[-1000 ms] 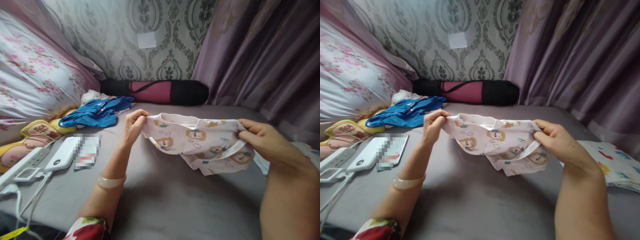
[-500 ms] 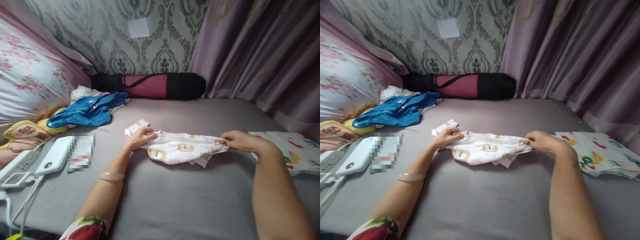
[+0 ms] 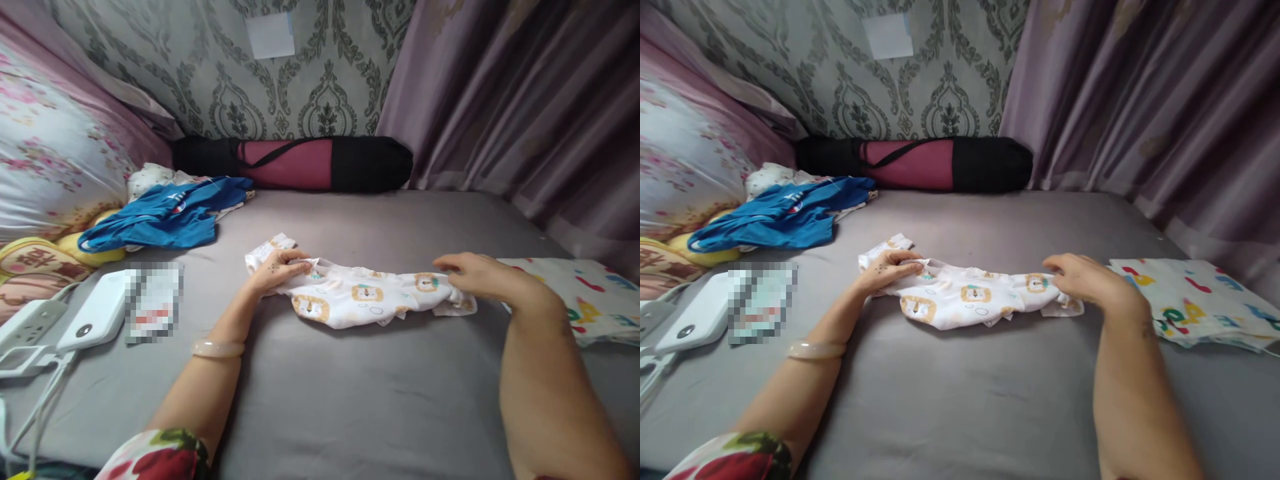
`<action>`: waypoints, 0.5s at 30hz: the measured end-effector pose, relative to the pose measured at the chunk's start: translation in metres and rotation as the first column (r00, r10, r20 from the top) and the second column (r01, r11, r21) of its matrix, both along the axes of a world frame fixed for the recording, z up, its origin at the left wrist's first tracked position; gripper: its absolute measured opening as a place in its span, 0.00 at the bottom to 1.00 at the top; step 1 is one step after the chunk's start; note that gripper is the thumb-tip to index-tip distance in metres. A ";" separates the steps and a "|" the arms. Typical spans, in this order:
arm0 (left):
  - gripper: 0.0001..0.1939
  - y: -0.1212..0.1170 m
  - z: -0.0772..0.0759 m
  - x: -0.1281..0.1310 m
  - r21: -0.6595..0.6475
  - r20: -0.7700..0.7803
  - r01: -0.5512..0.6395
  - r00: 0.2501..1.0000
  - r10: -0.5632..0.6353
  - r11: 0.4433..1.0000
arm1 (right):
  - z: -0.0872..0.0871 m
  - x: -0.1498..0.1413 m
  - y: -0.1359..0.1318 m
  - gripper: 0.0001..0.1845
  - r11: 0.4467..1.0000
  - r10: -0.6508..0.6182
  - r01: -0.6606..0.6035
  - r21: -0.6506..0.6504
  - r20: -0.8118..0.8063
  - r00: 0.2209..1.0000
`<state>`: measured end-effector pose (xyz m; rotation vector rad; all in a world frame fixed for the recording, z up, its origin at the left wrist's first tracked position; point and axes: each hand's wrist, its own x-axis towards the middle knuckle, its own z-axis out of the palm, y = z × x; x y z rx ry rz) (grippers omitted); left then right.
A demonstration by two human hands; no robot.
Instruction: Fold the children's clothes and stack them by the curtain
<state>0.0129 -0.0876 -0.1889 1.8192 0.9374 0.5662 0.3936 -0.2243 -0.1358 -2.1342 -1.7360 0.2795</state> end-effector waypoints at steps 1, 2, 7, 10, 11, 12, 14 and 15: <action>0.20 -0.001 0.001 0.000 -0.009 -0.001 -0.004 1.000 0.004 1.000 | -0.001 -0.009 0.004 0.15 0.999 0.040 -0.040 -0.014 0.022 0.999; 0.20 -0.001 0.001 0.000 -0.018 0.000 -0.004 1.000 0.004 1.000 | -0.003 -0.020 0.009 0.17 0.996 0.090 -0.089 -0.030 0.018 0.996; 0.20 -0.004 0.006 0.000 -0.050 -0.009 -0.009 1.000 0.008 0.999 | -0.025 -0.075 0.032 0.16 0.957 0.289 -0.291 0.004 -0.148 0.946; 0.22 -0.005 0.006 0.000 -0.050 -0.011 -0.027 1.000 0.027 0.998 | -0.045 -0.085 0.041 0.17 0.931 0.349 -0.362 -0.053 -0.162 0.923; 0.22 -0.005 0.005 0.000 -0.047 -0.006 -0.028 1.000 0.028 0.998 | -0.050 -0.085 0.042 0.17 0.926 0.361 -0.373 -0.064 -0.146 0.921; 0.22 -0.004 0.004 0.000 -0.044 0.001 -0.029 1.000 0.029 0.999 | -0.052 -0.084 0.043 0.18 0.923 0.368 -0.378 -0.070 -0.128 0.921; 0.22 -0.004 0.001 -0.001 -0.040 0.020 -0.035 0.999 0.035 0.999 | -0.054 -0.083 0.044 0.18 0.917 0.382 -0.391 -0.085 -0.103 0.918; 0.21 -0.004 0.000 -0.001 -0.037 0.031 -0.037 0.999 0.038 0.999 | -0.054 -0.083 0.044 0.18 0.912 0.391 -0.399 -0.095 -0.096 0.915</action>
